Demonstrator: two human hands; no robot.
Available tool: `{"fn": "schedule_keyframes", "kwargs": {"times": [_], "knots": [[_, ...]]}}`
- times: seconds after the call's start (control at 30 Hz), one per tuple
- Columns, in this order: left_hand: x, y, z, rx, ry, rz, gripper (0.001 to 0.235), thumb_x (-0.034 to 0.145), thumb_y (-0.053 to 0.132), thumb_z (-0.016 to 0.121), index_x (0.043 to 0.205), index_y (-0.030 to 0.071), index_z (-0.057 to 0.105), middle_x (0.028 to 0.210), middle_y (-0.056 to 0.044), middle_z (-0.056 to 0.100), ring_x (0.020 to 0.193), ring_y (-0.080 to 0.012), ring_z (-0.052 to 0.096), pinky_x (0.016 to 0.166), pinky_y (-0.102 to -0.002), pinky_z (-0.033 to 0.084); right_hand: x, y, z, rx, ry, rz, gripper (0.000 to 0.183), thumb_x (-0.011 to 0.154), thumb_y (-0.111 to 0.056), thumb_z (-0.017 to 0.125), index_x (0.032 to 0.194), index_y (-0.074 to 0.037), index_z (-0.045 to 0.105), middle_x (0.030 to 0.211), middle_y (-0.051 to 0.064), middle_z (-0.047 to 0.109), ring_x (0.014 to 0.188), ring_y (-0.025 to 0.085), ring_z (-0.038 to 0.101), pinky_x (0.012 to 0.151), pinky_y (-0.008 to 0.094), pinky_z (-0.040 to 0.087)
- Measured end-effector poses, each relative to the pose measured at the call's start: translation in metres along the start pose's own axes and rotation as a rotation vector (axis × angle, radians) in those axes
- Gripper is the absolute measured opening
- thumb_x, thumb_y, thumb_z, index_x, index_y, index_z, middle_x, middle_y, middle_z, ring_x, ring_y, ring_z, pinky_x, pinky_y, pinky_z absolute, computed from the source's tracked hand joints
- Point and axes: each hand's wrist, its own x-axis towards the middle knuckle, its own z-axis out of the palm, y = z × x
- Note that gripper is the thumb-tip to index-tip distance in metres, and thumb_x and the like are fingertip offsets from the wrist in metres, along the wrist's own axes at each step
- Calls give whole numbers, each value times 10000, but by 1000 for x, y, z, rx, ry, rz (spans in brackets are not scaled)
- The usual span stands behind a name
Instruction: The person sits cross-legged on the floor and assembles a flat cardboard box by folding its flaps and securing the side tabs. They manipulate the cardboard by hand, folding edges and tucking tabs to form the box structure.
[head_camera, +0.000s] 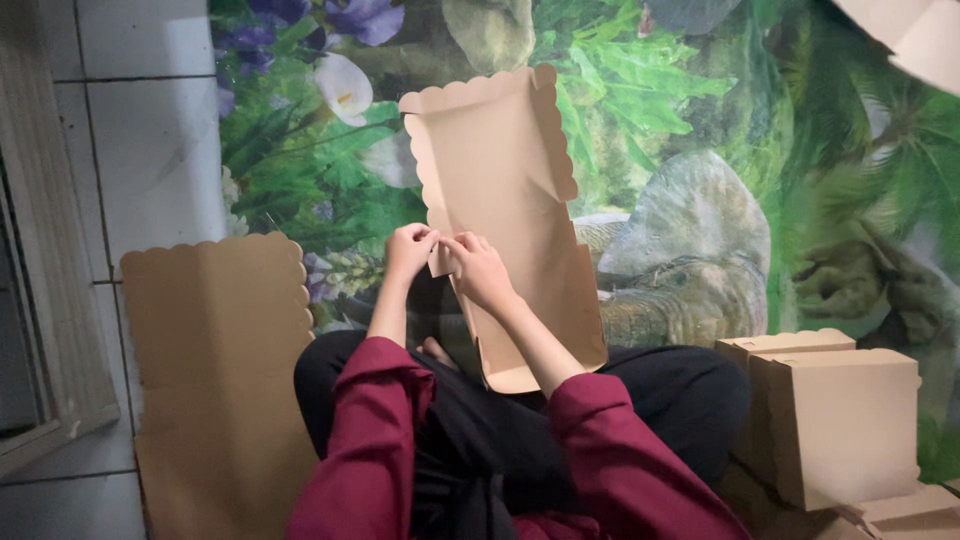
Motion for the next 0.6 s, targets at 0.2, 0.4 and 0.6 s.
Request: {"fn": "schedule_keyframes", "kwargs": {"times": [0.2, 0.4, 0.6], "knots": [[-18, 15, -4, -17, 77, 38, 158, 776, 313, 703, 851, 175, 718, 793, -31, 694, 834, -248, 664, 729, -364, 514, -1, -9, 2, -152, 141, -35, 576, 653, -158, 656, 1211, -249, 546, 1057, 8, 493, 981, 242, 558, 733, 340, 509], [-13, 1, 14, -24, 161, 103, 116, 783, 273, 702, 810, 161, 689, 803, -35, 662, 845, -263, 651, 775, -399, 523, 11, -3, 14, -241, 29, -22, 684, 572, -215, 763, 1218, -217, 538, 1068, 18, 501, 984, 248, 536, 751, 368, 509], [-11, -2, 15, -21, 152, 176, 126, 798, 294, 718, 813, 173, 685, 780, -34, 639, 809, -257, 646, 737, -375, 521, 1, -11, 5, -239, 130, -67, 539, 648, -166, 664, 1178, -198, 575, 1080, 16, 484, 1000, 241, 535, 750, 344, 503]]}}
